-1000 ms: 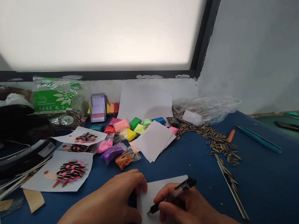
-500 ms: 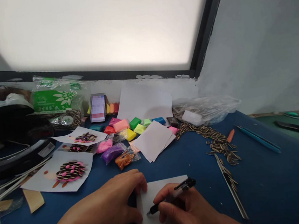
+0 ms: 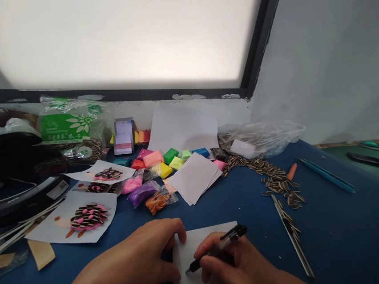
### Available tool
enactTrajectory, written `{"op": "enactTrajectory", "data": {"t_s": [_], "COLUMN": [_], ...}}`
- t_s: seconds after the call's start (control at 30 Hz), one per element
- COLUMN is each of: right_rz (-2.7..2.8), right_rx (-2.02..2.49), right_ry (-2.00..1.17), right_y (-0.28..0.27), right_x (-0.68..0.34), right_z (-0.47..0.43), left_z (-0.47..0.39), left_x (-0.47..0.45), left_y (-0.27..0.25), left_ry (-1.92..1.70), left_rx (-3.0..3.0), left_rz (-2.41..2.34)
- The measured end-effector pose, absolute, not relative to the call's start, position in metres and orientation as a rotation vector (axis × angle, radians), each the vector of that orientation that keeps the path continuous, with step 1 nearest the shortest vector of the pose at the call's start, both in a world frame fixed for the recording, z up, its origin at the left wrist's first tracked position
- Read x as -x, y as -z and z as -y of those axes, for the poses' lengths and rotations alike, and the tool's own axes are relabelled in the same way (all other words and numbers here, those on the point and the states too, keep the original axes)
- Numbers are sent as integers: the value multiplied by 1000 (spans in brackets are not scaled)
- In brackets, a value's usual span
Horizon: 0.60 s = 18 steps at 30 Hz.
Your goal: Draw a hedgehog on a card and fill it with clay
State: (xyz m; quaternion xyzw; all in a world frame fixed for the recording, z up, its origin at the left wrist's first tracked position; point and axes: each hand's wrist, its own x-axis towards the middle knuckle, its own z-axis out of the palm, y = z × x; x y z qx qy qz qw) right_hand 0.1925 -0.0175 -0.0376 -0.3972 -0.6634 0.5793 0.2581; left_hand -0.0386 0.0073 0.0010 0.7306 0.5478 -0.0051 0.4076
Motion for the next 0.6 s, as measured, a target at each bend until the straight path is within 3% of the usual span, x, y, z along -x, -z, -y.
{"op": "enactTrajectory", "data": {"t_s": [0.6], "right_rz": [1839], "right_rx": [1061], "right_ry": [-1531], "right_y": [37], "right_x": [-195], "right_z": [16], "left_z": [-7], "left_x": [39], "left_y": [-1], "left_ry": [38], "left_rx": [-1858], "left_rz": [-1370]}}
